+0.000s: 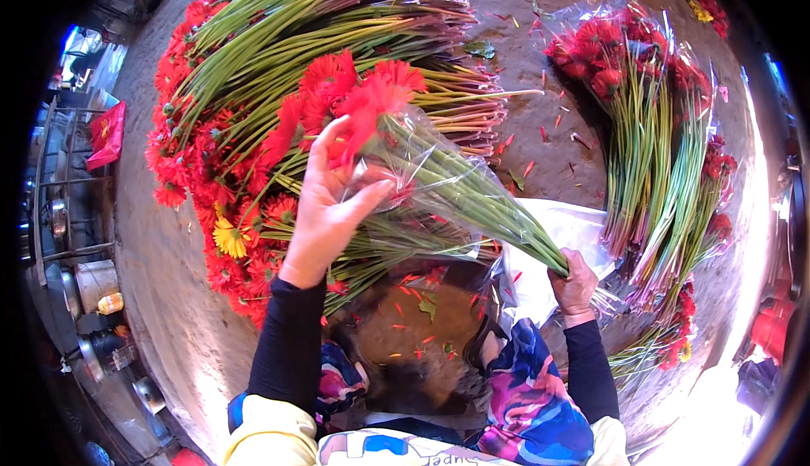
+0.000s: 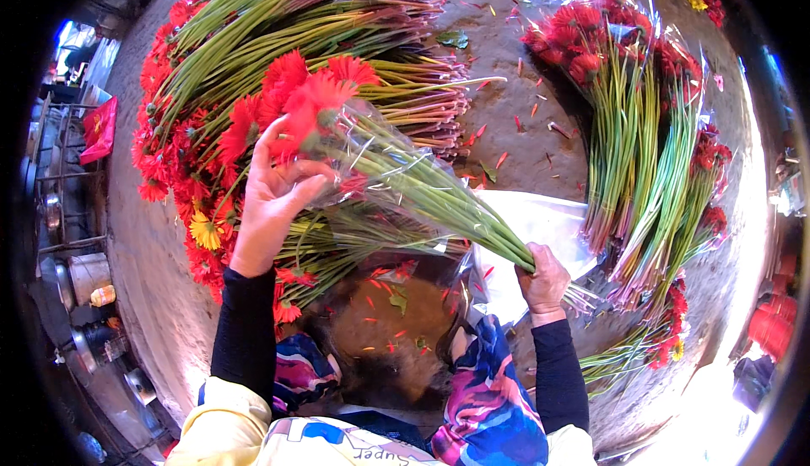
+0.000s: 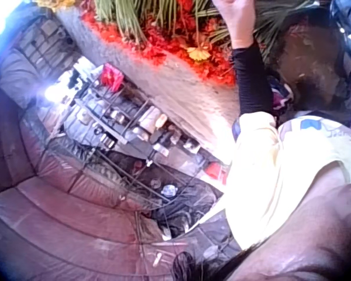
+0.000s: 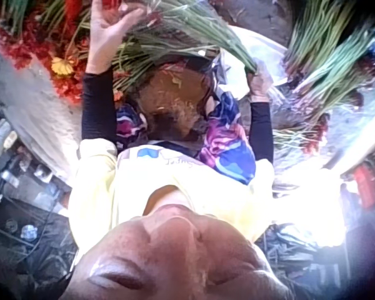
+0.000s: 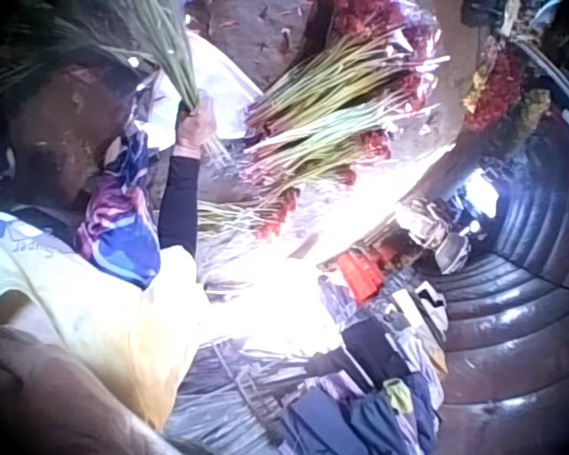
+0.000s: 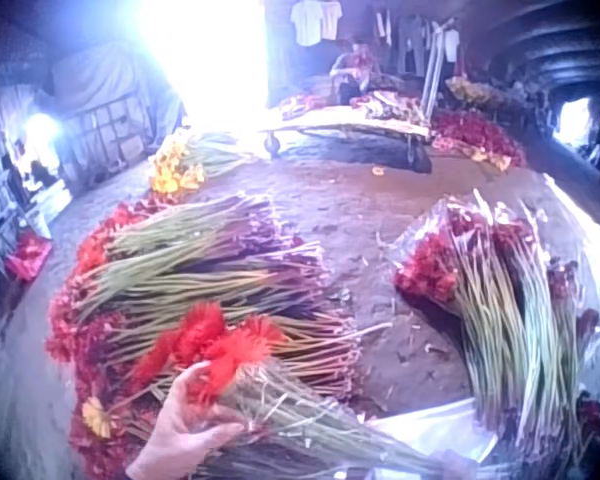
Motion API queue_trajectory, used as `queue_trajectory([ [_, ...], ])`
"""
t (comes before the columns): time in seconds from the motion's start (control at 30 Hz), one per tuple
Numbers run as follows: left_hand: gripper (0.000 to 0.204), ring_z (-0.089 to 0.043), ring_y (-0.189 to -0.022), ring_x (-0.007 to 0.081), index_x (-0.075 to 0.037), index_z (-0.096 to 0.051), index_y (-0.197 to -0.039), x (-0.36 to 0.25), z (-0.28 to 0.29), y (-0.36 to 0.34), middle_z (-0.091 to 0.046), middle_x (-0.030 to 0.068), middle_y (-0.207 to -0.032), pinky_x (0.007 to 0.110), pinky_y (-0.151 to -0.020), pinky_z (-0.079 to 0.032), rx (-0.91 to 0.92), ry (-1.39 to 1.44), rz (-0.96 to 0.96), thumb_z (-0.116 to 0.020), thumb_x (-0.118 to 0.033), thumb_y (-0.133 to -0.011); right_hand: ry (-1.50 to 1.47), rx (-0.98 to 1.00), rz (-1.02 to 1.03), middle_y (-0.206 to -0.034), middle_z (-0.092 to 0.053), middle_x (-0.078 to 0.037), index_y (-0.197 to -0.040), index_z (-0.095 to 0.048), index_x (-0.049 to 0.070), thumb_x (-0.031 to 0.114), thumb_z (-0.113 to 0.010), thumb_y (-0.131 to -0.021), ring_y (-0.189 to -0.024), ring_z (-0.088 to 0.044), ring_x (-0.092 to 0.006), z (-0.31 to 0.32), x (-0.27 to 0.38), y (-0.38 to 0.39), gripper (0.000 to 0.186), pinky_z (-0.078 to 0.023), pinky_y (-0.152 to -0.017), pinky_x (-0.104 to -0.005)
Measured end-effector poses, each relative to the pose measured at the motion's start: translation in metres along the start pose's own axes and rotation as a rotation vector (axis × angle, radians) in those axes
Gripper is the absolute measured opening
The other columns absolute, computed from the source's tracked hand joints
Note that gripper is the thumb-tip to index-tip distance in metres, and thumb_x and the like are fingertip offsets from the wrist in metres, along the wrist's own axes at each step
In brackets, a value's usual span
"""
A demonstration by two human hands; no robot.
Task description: The person gathers flowers, slides them into clear plastic sleeves, and secures the base of the stems with tape.
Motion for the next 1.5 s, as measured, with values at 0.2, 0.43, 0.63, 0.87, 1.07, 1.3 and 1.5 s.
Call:
queue_trajectory([
  [0.2,0.038,-0.062,-0.079,0.0107,-0.005,-0.051,-0.124,-0.017,-0.007,0.015,-0.065,0.0067,-0.090,0.024,-0.071,-0.050,-0.349,-0.576,-0.450,-0.057,0.004,-0.087,0.098,-0.043,0.014,-0.079,-0.058,-0.007,-0.095,-0.060,0.015,0.016,-0.068,-0.075,-0.070,-0.060,-0.0290,0.004,-0.007,-0.004,0.022,-0.047,-0.059,-0.0372],
  [0.43,0.049,-0.061,-0.078,0.0079,-0.005,-0.040,-0.135,-0.003,-0.004,0.014,-0.066,0.0069,-0.095,0.021,-0.067,-0.048,-0.014,-0.343,0.382,-0.061,-0.010,-0.091,0.112,-0.158,0.061,-0.084,-0.061,-0.005,-0.098,-0.062,0.016,0.012,-0.066,-0.074,-0.072,-0.061,-0.0265,0.008,-0.014,0.002,0.024,-0.046,-0.062,-0.0356],
  [0.63,0.051,-0.060,-0.076,0.0058,-0.010,-0.038,-0.139,-0.006,-0.002,0.001,-0.068,0.0050,-0.098,0.018,-0.055,-0.043,-0.007,-0.147,0.361,-0.058,-0.016,-0.093,0.126,-0.159,0.108,-0.086,-0.061,-0.005,-0.099,-0.062,0.016,0.008,-0.064,-0.073,-0.076,-0.062,-0.0252,0.004,-0.007,0.008,0.027,-0.046,-0.064,-0.0357],
  [0.87,0.032,-0.065,-0.074,0.0120,-0.009,-0.051,-0.125,-0.012,0.052,-0.050,-0.068,0.0136,-0.103,0.022,-0.056,-0.050,-0.094,0.101,0.264,-0.052,-0.006,-0.093,0.146,-0.211,0.161,-0.087,-0.061,-0.005,-0.098,-0.063,0.016,0.007,-0.064,-0.071,-0.079,-0.062,-0.0247,0.000,0.011,-0.009,0.028,-0.046,-0.065,-0.0360],
  [1.07,0.030,-0.065,-0.073,0.0158,-0.009,-0.050,-0.120,-0.010,0.129,-0.042,-0.067,0.0159,-0.102,0.024,-0.057,-0.052,-0.495,0.115,0.198,-0.050,-0.001,-0.092,0.163,-0.256,0.134,-0.087,-0.062,-0.003,-0.097,-0.062,0.017,0.006,-0.062,-0.071,-0.080,-0.062,-0.0239,-0.005,0.008,-0.046,0.028,-0.045,-0.065,-0.0360],
  [1.3,0.056,-0.065,-0.086,0.0194,-0.015,-0.034,-0.135,-0.007,0.116,-0.015,-0.062,0.0100,-0.105,0.029,-0.066,-0.055,-0.304,0.160,0.343,-0.065,-0.014,-0.088,0.103,0.091,0.044,-0.088,-0.063,-0.007,-0.086,-0.062,0.014,0.011,-0.065,-0.071,-0.079,-0.061,-0.0306,-0.018,-0.012,-0.063,0.016,-0.045,-0.065,-0.0402],
  [1.5,0.051,-0.065,-0.076,0.0129,-0.010,-0.043,-0.132,0.022,0.110,-0.002,-0.065,0.0045,-0.095,0.023,-0.066,-0.054,-0.211,0.004,0.248,-0.063,-0.001,-0.086,0.075,0.408,0.134,-0.086,-0.066,-0.013,-0.092,-0.063,0.009,0.022,-0.071,-0.067,-0.080,-0.064,-0.0328,-0.046,0.017,-0.078,0.030,-0.051,-0.072,-0.0406],
])
Point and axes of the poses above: each hand's wrist, its own y-axis away from the middle knuckle, its own z-axis out of the back of the hand, x = y × z, the point moved 5 cm from there along -y, towards the middle knuckle
